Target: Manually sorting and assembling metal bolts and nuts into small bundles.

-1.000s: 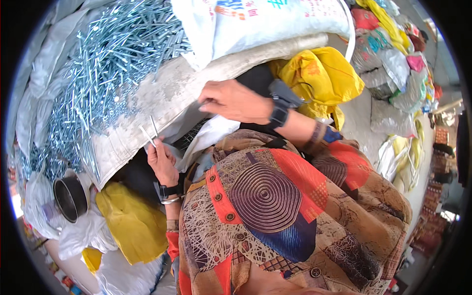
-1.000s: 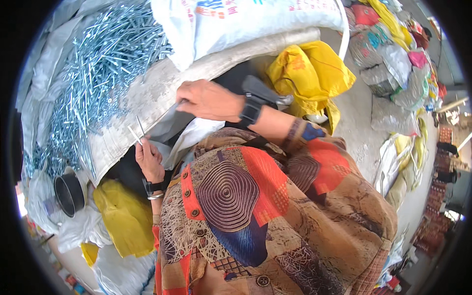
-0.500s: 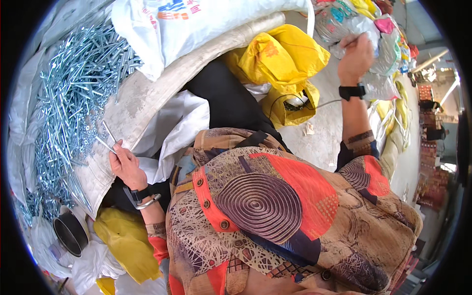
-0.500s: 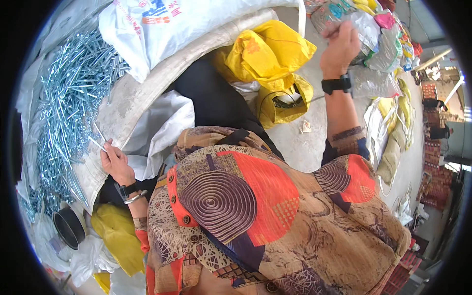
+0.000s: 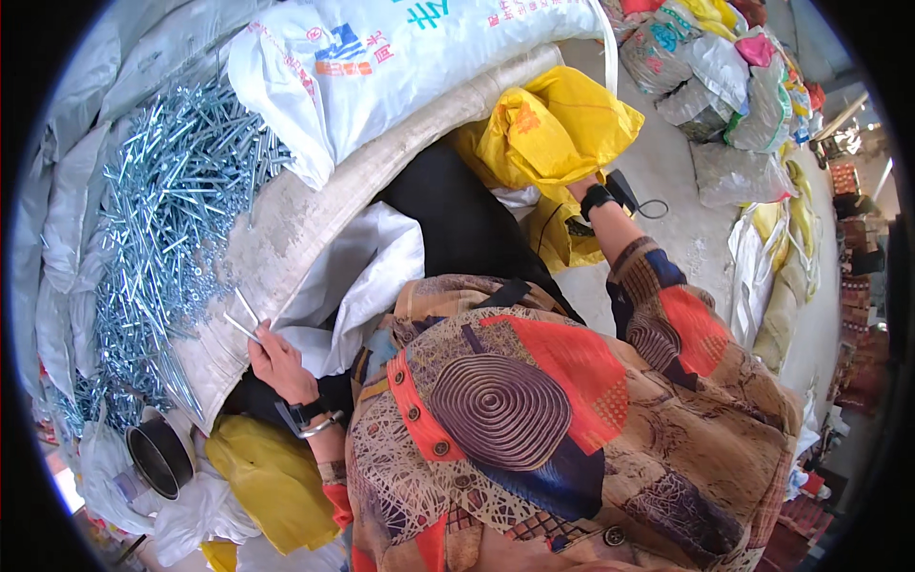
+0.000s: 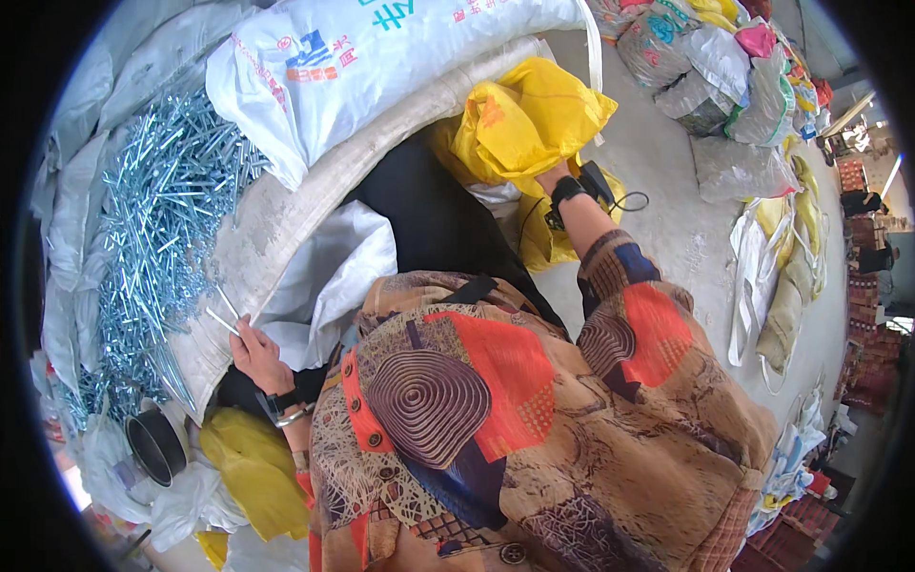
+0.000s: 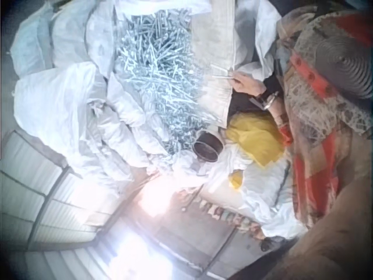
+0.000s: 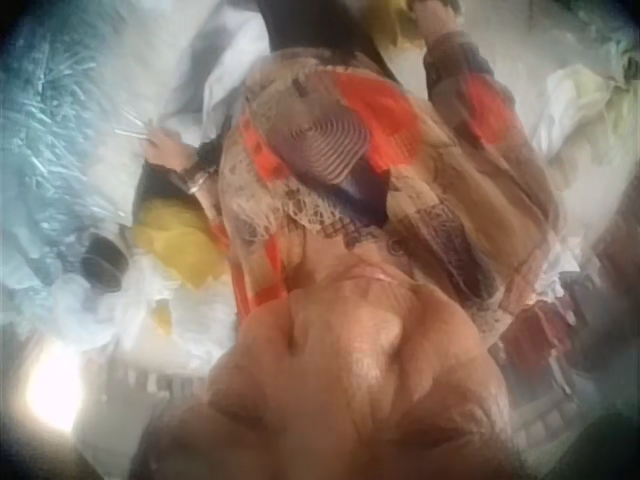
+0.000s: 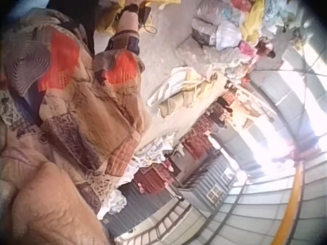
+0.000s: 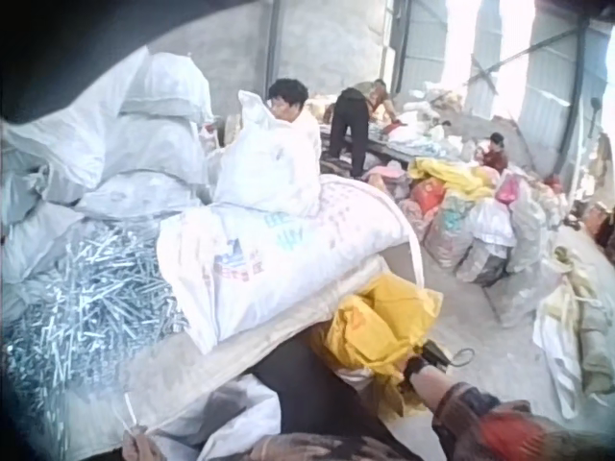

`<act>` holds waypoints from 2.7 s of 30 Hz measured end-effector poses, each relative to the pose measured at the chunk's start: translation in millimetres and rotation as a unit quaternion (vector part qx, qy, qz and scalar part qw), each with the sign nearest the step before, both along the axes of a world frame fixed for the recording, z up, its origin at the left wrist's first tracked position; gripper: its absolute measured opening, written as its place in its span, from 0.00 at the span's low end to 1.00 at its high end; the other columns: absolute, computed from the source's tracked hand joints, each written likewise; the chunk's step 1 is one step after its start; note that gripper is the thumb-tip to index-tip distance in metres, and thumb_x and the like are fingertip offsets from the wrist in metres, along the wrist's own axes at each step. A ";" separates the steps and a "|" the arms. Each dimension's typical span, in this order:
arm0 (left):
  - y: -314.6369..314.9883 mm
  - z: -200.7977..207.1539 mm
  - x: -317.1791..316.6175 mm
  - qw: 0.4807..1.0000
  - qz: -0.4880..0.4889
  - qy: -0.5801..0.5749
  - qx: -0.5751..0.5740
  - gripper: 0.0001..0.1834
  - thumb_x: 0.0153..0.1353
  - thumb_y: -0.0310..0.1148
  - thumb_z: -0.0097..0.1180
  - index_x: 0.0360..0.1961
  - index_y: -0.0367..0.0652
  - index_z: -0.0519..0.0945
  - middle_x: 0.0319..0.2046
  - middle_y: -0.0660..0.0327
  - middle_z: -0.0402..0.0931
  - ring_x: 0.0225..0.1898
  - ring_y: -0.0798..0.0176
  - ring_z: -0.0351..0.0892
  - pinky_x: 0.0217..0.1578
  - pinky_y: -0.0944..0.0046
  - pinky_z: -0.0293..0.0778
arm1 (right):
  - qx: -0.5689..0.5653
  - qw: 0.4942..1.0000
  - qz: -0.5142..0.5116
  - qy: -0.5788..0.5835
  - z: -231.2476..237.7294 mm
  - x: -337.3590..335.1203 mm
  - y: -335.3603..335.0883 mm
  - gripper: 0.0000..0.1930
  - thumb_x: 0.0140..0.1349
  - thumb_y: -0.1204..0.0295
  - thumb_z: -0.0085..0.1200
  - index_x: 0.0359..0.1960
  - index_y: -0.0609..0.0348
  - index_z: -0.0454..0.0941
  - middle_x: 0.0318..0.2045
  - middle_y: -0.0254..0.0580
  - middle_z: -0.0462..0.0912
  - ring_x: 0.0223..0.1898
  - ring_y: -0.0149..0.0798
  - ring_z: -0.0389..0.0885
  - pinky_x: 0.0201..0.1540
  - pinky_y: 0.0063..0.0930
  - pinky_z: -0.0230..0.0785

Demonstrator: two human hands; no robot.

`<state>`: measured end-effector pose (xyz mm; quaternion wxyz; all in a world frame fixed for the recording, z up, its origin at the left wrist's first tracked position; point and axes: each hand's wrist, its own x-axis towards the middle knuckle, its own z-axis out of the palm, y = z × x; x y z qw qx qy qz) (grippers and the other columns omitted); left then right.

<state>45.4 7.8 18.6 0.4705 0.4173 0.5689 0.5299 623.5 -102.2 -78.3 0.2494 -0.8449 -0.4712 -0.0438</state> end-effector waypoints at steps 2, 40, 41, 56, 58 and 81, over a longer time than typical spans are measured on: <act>1.1 1.1 -11.3 1.000 0.006 0.005 0.008 0.15 0.74 0.38 0.47 0.47 0.36 0.77 0.16 0.75 0.56 0.15 0.82 0.50 0.14 0.75 0.46 | -0.041 0.999 -0.028 0.001 -9.5 9.7 11.0 0.21 0.68 0.62 0.50 0.61 0.56 0.72 0.56 0.42 0.79 0.56 0.43 0.77 0.56 0.34 0.70; -25.2 -13.0 -96.7 0.927 0.143 0.345 0.017 0.22 0.72 0.44 0.48 0.34 0.30 0.76 0.22 0.64 0.64 0.25 0.69 0.60 0.26 0.64 0.60 | -0.007 0.996 -0.004 0.092 34.9 24.9 38.7 0.20 0.68 0.63 0.51 0.59 0.56 0.73 0.55 0.42 0.80 0.55 0.44 0.78 0.55 0.34 0.71; -27.3 -18.0 -100.9 0.918 0.140 0.371 0.025 0.23 0.72 0.44 0.48 0.34 0.29 0.75 0.23 0.60 0.66 0.25 0.65 0.61 0.28 0.61 0.62 | -0.009 0.995 -0.002 0.094 34.3 20.5 34.4 0.20 0.68 0.63 0.51 0.59 0.56 0.73 0.55 0.42 0.80 0.55 0.44 0.78 0.55 0.34 0.71; -21.1 -6.4 -75.4 0.893 0.134 0.430 0.001 0.25 0.72 0.43 0.48 0.38 0.22 0.74 0.33 0.38 0.76 0.33 0.43 0.72 0.38 0.50 0.68 | -0.029 0.993 -0.022 0.112 55.7 -5.2 -4.9 0.20 0.67 0.63 0.51 0.58 0.56 0.74 0.54 0.42 0.80 0.54 0.44 0.78 0.55 0.34 0.71; -22.8 -1.3 -69.7 0.885 0.143 0.440 0.043 0.25 0.72 0.43 0.48 0.37 0.23 0.74 0.32 0.38 0.76 0.33 0.42 0.72 0.39 0.50 0.68 | -0.028 0.992 -0.017 0.120 56.0 -8.2 -2.0 0.20 0.67 0.64 0.51 0.58 0.56 0.74 0.54 0.42 0.80 0.54 0.44 0.78 0.55 0.34 0.71; -18.9 -15.7 -68.1 0.879 0.178 0.438 0.063 0.25 0.71 0.43 0.51 0.40 0.23 0.76 0.36 0.38 0.78 0.36 0.42 0.76 0.40 0.51 0.70 | -0.023 0.990 -0.028 0.135 71.4 -11.5 5.6 0.19 0.67 0.64 0.51 0.57 0.56 0.74 0.53 0.43 0.81 0.53 0.44 0.79 0.55 0.35 0.71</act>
